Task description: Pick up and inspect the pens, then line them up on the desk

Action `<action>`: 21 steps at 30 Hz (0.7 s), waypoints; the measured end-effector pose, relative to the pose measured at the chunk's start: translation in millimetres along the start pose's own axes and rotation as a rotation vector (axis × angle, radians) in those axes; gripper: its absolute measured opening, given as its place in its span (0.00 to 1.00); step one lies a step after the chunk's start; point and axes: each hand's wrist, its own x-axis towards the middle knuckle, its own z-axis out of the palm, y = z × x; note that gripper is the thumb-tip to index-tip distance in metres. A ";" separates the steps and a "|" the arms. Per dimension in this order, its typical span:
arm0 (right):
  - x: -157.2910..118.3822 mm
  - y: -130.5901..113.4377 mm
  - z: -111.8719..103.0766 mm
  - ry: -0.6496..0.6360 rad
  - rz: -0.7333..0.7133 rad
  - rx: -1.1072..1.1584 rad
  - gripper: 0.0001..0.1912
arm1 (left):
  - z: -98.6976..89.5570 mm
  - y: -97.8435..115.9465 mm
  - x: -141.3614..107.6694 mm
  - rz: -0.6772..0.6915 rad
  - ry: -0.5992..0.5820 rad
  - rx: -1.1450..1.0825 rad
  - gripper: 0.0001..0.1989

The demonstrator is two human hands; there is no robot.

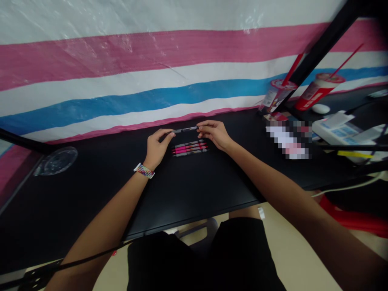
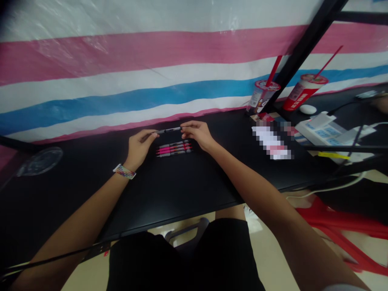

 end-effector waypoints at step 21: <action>-10.7 -16.1 8.0 -0.227 0.279 0.539 0.09 | 5.4 3.7 -2.9 0.014 0.081 -0.134 0.11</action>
